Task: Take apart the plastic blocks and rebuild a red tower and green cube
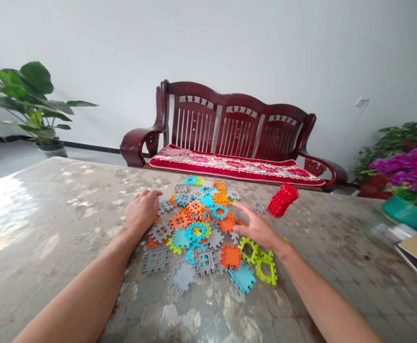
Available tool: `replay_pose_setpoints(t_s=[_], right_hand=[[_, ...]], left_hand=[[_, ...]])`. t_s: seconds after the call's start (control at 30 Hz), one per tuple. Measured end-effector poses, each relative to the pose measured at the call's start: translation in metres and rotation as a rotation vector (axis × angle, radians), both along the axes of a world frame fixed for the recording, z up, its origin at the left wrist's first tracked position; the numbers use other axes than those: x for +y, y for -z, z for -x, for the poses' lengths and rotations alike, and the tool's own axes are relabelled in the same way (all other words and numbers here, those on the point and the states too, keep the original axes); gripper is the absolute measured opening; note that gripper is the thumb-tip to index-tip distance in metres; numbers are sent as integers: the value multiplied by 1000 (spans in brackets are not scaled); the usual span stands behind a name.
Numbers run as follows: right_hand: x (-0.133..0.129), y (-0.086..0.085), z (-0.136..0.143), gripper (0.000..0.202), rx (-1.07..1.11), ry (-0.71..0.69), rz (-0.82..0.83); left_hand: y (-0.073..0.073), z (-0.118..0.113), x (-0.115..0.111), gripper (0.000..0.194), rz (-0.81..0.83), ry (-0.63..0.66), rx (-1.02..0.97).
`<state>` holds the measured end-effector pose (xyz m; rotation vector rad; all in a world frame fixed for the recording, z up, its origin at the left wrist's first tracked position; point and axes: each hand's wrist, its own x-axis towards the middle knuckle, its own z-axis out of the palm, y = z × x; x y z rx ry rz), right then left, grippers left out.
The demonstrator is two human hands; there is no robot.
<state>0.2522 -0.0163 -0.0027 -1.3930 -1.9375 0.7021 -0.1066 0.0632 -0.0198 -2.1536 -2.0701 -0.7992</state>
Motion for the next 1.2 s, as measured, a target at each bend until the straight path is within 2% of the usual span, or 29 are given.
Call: replay_pose_setpoints(t_s=[0.07,0.17,0.2,0.27,0.37,0.43,0.5,0.6,0.77,0.87,1.03,1.13,1.2], right_hand=[[-20,-1,-1,96,-191,-67,19],[-43,1,5,114,-403,-134,27],[-46,3,8,111,-445,-126,11],[-47,4,14,94,-489,-76,-38],[-38,6,19,60,-484,4,-123],[-30,7,19,48,-443,28,-184],[-23,8,17,36,-391,35,-228],[-16,11,12,15,-333,72,-227],[2,10,5,7,-247,331,-137],[18,5,0,14,-109,413,-78],[28,4,-17,49,245,325,-17],[15,11,-32,57,254,325,-38],[1,17,-41,58,157,318,-75]], left_hand=[[-8,-10,-1,36,-57,100,-41],[-22,-34,-7,34,-95,385,-133],[-25,-44,-11,34,-92,500,-142],[-27,-61,-21,38,-70,690,-102],[-21,-80,-36,54,-24,800,49],[-14,-85,-43,58,-8,820,125],[-10,-85,-44,54,-2,822,155],[-10,-82,-42,49,11,804,159],[-18,-79,-41,50,13,818,133],[-18,-75,-39,48,-3,808,108],[-15,-56,-25,31,29,720,26],[-12,-42,-15,32,35,610,-8],[-11,-34,-10,29,30,539,-30]])
